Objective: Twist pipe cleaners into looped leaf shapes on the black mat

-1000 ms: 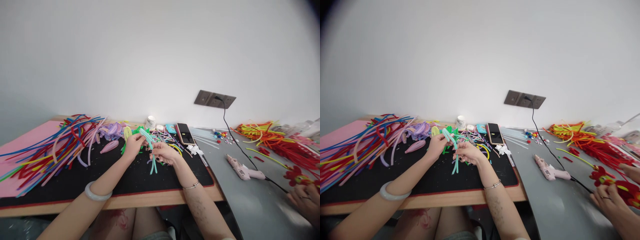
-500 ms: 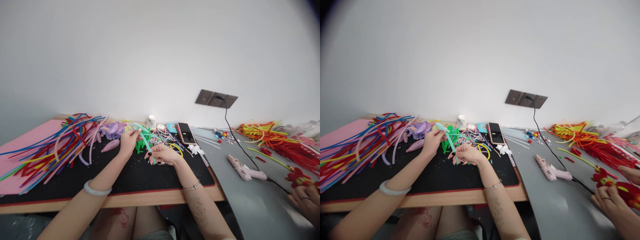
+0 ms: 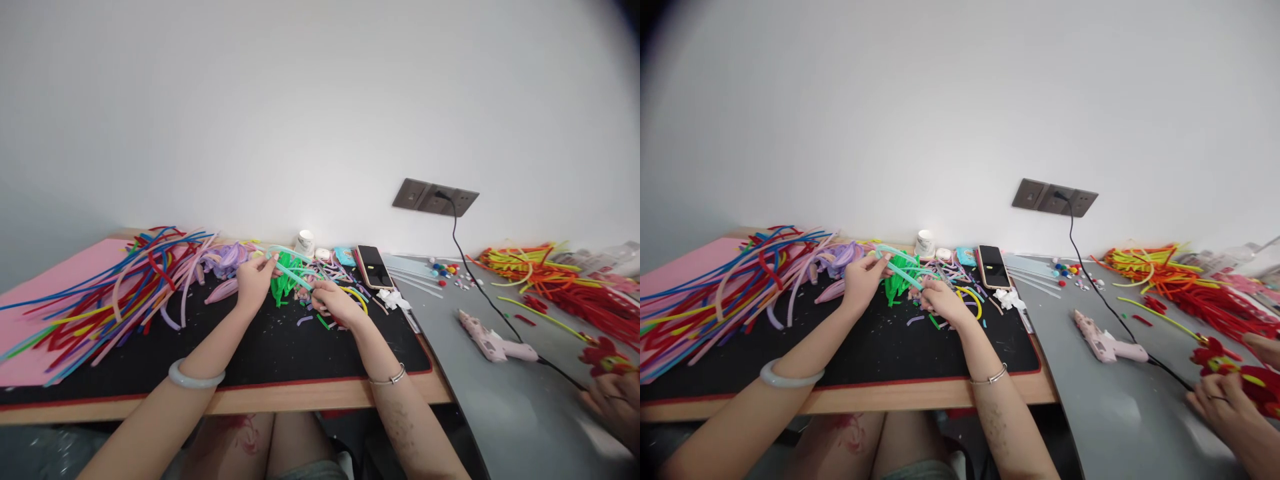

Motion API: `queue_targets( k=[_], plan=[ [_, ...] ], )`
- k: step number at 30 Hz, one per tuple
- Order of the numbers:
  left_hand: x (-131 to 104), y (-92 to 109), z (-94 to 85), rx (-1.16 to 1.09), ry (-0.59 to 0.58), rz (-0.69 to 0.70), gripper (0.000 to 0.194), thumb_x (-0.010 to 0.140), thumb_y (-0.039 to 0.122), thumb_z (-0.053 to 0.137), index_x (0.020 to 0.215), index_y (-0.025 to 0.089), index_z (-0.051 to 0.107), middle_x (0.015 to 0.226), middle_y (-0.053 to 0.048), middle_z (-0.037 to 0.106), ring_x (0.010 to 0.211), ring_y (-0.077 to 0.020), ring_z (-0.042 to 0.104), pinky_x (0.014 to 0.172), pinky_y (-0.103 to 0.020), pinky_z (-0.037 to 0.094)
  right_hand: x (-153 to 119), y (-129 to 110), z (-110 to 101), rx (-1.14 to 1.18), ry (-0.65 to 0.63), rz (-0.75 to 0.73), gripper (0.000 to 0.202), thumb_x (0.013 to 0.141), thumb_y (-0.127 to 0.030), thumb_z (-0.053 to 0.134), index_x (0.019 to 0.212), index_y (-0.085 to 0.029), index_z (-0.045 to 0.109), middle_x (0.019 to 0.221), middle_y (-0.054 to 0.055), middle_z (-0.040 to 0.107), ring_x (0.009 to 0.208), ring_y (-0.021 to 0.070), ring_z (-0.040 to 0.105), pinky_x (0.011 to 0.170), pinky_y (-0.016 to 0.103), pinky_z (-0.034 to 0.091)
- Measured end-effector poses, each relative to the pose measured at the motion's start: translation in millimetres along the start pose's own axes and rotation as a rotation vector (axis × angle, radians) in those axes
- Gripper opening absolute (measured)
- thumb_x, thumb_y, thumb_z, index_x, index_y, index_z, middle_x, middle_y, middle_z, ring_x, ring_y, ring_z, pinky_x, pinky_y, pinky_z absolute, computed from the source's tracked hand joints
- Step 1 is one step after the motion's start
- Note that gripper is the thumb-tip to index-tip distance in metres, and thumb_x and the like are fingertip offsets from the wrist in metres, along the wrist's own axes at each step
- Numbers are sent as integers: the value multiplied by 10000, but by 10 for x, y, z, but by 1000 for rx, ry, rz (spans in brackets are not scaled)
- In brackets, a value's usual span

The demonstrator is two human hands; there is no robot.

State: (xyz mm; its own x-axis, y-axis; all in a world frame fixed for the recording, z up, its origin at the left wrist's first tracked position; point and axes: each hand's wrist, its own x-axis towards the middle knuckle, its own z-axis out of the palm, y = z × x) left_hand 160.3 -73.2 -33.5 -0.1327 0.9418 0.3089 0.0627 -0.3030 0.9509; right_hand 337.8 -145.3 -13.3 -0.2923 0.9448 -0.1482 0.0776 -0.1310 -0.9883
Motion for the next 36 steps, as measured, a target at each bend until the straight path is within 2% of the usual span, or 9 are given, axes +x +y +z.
queue_targets(
  k=[2, 7, 10, 16, 21, 29, 34, 36],
  plan=[
    [-4, 17, -13, 58, 1, 21, 296, 733, 405, 591, 581, 151, 585, 515, -18, 617, 525, -169, 621, 545, -277, 523, 23, 8, -8, -31, 107, -43, 223, 729, -162, 403, 868, -152, 577, 437, -74, 417, 351, 60, 256, 358, 181, 211],
    [-5, 19, -36, 185, -11, 85, 311, 762, 396, 548, 564, 156, 566, 520, -21, 629, 529, -163, 620, 544, -259, 497, 58, 17, -68, -141, 371, -198, 143, 711, -217, 494, 674, -132, 602, 517, -18, 518, 412, 73, 379, 406, 206, 296],
    [-5, 8, -46, 275, -30, 153, 296, 777, 358, 525, 565, 155, 565, 533, -26, 639, 532, -163, 621, 542, -255, 473, 48, -11, -85, -62, 423, -230, 180, 710, -258, 539, 792, -127, 632, 533, -17, 543, 407, 73, 377, 401, 209, 288],
    [-19, 37, -67, 433, -62, 278, 293, 801, 322, 485, 573, 160, 570, 539, -24, 650, 543, -161, 609, 591, -266, 448, 5, -60, -74, 133, 249, -300, 191, 791, -334, 505, 882, -174, 558, 465, -76, 400, 388, 59, 282, 386, 190, 207],
    [-21, 43, -78, 484, -73, 316, 270, 801, 297, 483, 591, 161, 588, 529, -17, 642, 547, -158, 600, 594, -264, 435, -16, -47, -117, 276, 71, -174, 206, 778, -352, 550, 896, -184, 525, 504, -68, 418, 409, 62, 301, 382, 186, 186],
    [-15, 41, -85, 521, -108, 353, 245, 810, 277, 474, 655, 163, 627, 549, -11, 638, 557, -158, 584, 604, -267, 423, -22, -27, -169, 315, -18, -20, 276, 783, -409, 571, 849, -142, 581, 527, -38, 459, 416, 61, 362, 371, 179, 251],
    [-18, 61, -89, 567, -140, 412, 231, 807, 238, 462, 656, 161, 620, 577, -15, 642, 586, -158, 587, 617, -260, 415, -33, -23, -201, 222, -97, 62, 459, 844, -541, 416, 851, -125, 610, 648, 39, 595, 459, 76, 491, 402, 179, 394],
    [-22, 69, -88, 576, -153, 426, 234, 808, 228, 449, 656, 162, 614, 584, -16, 641, 584, -155, 585, 617, -257, 412, -37, -25, -206, 194, -110, 64, 467, 837, -554, 423, 839, -125, 607, 728, 70, 638, 491, 83, 533, 422, 181, 436]
  ],
)
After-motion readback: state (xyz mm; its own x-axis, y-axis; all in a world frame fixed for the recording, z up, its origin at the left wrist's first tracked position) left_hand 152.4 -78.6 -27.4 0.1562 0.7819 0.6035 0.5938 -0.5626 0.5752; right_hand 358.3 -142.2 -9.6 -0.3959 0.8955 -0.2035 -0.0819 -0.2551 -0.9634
